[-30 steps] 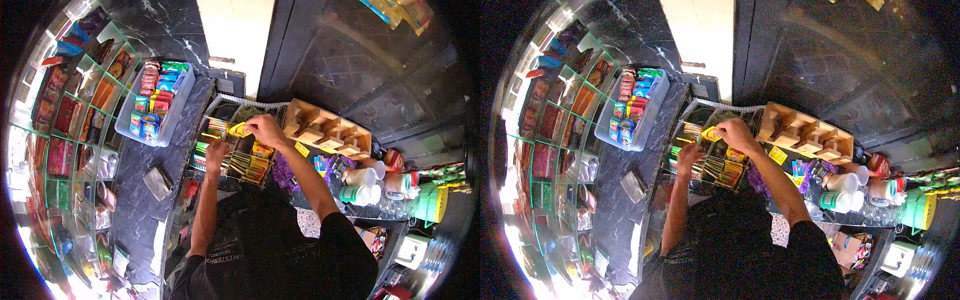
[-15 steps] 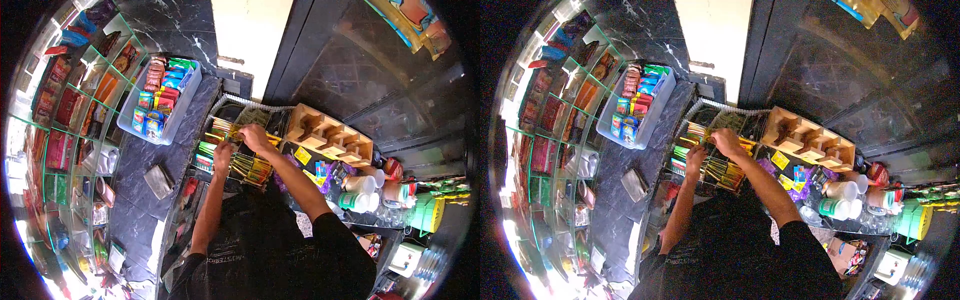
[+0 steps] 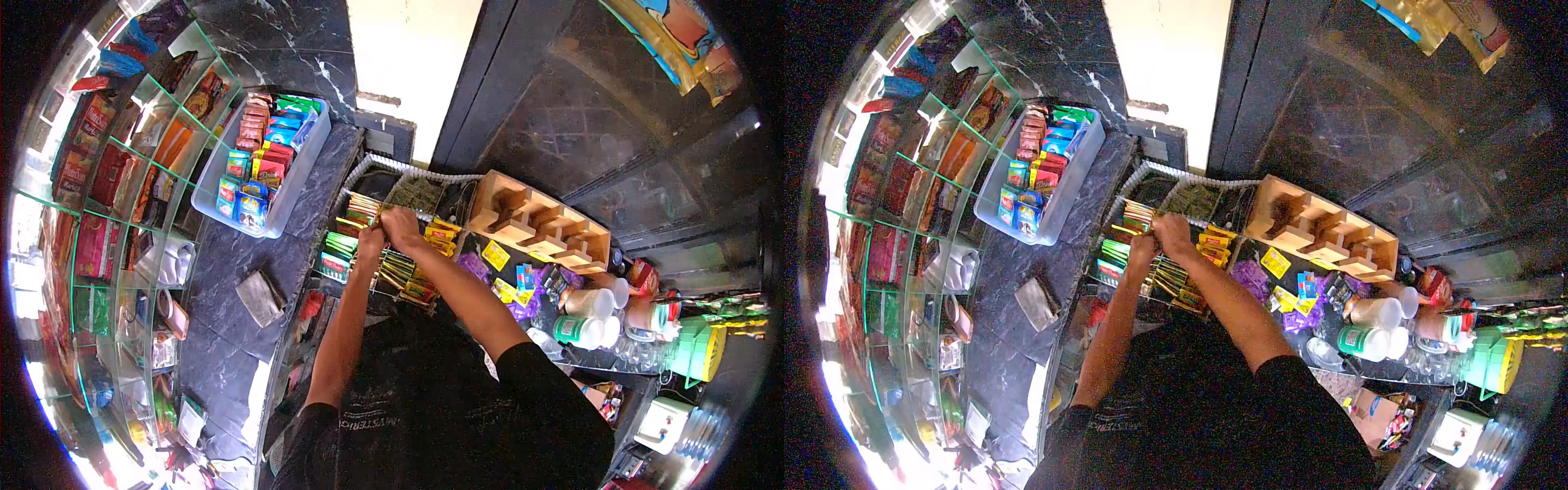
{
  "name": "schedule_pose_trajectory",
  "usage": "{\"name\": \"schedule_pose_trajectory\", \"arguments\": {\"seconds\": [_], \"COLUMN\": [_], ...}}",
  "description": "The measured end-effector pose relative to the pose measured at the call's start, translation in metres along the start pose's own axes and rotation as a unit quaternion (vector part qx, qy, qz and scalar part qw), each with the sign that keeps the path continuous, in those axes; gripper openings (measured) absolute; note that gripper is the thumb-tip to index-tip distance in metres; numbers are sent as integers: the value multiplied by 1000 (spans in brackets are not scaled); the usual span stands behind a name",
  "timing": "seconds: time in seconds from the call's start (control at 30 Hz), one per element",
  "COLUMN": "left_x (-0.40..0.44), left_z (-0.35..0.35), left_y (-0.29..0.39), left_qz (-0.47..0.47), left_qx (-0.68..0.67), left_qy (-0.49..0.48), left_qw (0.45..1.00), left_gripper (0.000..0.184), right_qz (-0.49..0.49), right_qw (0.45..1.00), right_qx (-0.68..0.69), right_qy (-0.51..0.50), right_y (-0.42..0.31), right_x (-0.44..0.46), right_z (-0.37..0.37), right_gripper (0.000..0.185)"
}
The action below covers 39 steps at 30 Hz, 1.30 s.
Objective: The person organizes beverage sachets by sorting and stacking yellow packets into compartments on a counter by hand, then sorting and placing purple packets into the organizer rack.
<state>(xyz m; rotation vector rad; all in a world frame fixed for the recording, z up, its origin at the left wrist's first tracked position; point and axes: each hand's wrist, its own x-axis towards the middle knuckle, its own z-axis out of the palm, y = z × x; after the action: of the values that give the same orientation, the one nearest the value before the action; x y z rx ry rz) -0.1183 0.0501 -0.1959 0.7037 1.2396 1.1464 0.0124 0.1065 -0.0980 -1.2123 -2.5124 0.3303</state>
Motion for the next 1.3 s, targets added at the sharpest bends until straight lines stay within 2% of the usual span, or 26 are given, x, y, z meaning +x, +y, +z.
{"name": "schedule_pose_trajectory", "arguments": {"seconds": [0.03, 0.07, 0.13, 0.17, 0.2, 0.23, 0.27, 0.3, 0.37, 0.4, 0.47, 0.5, 0.57, 0.7, 0.8, 0.9, 0.97, 1.0, 1.03, 1.07, 1.1, 1.17, 1.2, 1.3], "left_x": [14, 24, 92, 78, 57, 33, 7, 19, 79, 77, 66, 60, 46, 18, 7, 12, 7, 15, 32, 100, 89, 47, 48, 18], "left_z": [-9, -12, -34, -21, 3, 26, 45, 24, 8, 8, 12, 14, 26, 47, 48, 60, 57, 53, 45, -7, 0, 28, 33, 42], "left_y": [-20, -77, -134, -105, -67, -23, 29, -17, -91, -89, -68, -56, -30, 19, 38, 48, 56, 46, 25, -65, -56, -5, -11, 19], "left_qz": [0, -1, 221, 221, 99, -26, -149, -150, -111, -112, -140, -139, -107, -58, -129, -132, -124, -113, -102, -68, -70, -123, -110, -107], "left_qx": [-16, -16, 52, 52, -50, -149, -243, -242, -346, -346, -290, -289, -309, -337, -300, -321, -336, -351, -366, -343, -342, -288, -296, -258], "left_qy": [-48, -49, 9, 8, 63, 116, 167, 167, 74, 74, 126, 127, 138, 152, 141, 176, 150, 129, 108, 66, 63, 123, 129, 155], "left_qw": [999, 999, 974, 974, 992, 982, 944, 944, 929, 928, 938, 938, 935, 927, 935, 921, 921, 921, 919, 934, 935, 942, 940, 948], "left_gripper": [24, 24, 19, 19, 16, 13, 11, 11, 12, 12, 18, 18, 19, 21, 13, 10, 7, 8, 17, 18, 18, 19, 7, 7], "right_qz": [3, 5, 19, 34, 35, 64, 91, 93, 105, 105, 76, 75, 99, 108, 70, 70, 94, 96, 73, 52, 55, 67, 72, 127], "right_qw": [1000, 999, 1000, 999, 999, 996, 991, 991, 993, 992, 994, 994, 992, 989, 995, 995, 990, 991, 995, 998, 997, 991, 990, 978], "right_qx": [16, 32, 20, 9, 8, 17, 27, 27, 52, 52, 43, 45, 62, 95, 66, 66, 62, 60, 51, 43, 42, 86, 86, 131], "right_qy": [2, 5, -6, -19, -20, -57, -94, -94, -35, -36, 62, 62, -39, -25, -28, -26, -80, -75, -43, -14, -14, 80, 81, 103], "right_y": [0, -1, 0, 2, 5, 10, 13, 11, 5, 6, 9, 14, 26, 24, 33, 37, 39, 37, 34, 28, 24, 18, 16, 21], "right_x": [-1, -2, -2, -3, -3, -1, 1, 2, 2, 1, -2, 0, 5, 5, 4, 6, 10, 9, 5, -2, -9, -20, -28, -55], "right_z": [-6, -10, -11, -11, -10, -8, -7, -14, -38, -41, -42, -39, -27, -33, -23, -8, -15, -21, -28, -37, -46, -67, -76, -99], "right_gripper": [11, 10, 10, 9, 9, 8, 8, 8, 13, 13, 21, 21, 26, 25, 23, 23, 29, 29, 31, 33, 33, 39, 39, 36]}}
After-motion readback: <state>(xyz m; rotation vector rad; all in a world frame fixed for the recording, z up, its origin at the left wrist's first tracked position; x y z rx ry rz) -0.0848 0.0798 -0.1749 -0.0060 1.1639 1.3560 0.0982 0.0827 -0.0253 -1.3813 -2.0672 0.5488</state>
